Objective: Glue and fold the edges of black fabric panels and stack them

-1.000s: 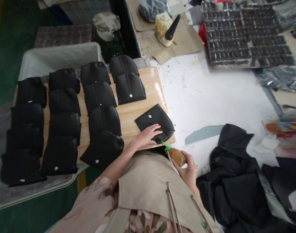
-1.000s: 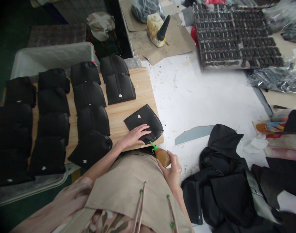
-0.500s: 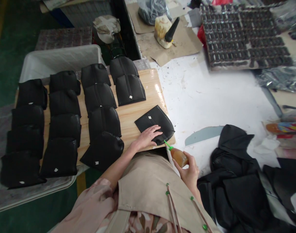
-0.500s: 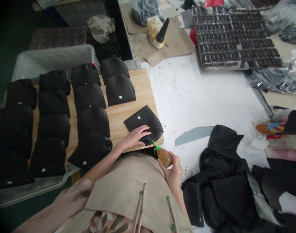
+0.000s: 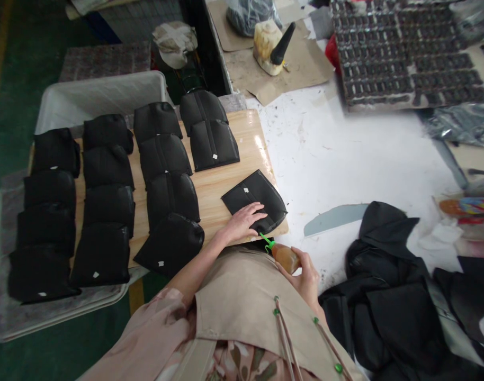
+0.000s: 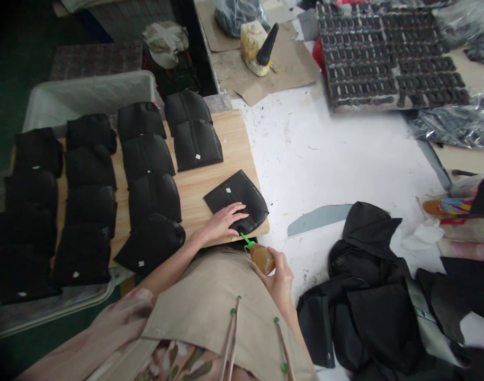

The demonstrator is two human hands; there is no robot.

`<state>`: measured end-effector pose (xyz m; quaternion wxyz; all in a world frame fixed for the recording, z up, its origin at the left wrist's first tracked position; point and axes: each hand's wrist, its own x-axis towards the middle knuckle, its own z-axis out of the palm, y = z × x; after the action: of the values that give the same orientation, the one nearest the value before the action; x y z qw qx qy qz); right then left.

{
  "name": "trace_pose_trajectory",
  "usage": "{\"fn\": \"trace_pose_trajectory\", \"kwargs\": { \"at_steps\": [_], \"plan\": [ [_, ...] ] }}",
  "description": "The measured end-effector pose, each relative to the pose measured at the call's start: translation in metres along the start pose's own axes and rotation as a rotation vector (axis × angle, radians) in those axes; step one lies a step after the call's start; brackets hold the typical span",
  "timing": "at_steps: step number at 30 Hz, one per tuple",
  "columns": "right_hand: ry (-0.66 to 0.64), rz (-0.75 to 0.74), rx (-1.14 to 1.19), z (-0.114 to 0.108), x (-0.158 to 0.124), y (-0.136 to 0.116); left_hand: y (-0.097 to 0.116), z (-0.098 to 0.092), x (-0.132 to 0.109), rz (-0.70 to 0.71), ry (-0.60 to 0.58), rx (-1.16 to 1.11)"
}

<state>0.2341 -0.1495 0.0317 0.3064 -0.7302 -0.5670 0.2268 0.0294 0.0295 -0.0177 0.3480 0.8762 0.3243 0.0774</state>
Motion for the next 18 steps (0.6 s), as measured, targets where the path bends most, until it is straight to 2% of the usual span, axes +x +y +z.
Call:
{"fn": "trace_pose_trajectory", "kwargs": {
  "at_steps": [10, 18],
  "plan": [
    [0.005, -0.061, 0.003, 0.0034, 0.0108, -0.0023, 0.0009, -0.0022, 0.0006, -0.009, -0.009, 0.001],
    [-0.047, -0.021, -0.017, -0.0037, 0.0078, -0.0041, -0.0006, 0.0002, 0.0007, -0.001, -0.003, 0.004]
  ]
}}
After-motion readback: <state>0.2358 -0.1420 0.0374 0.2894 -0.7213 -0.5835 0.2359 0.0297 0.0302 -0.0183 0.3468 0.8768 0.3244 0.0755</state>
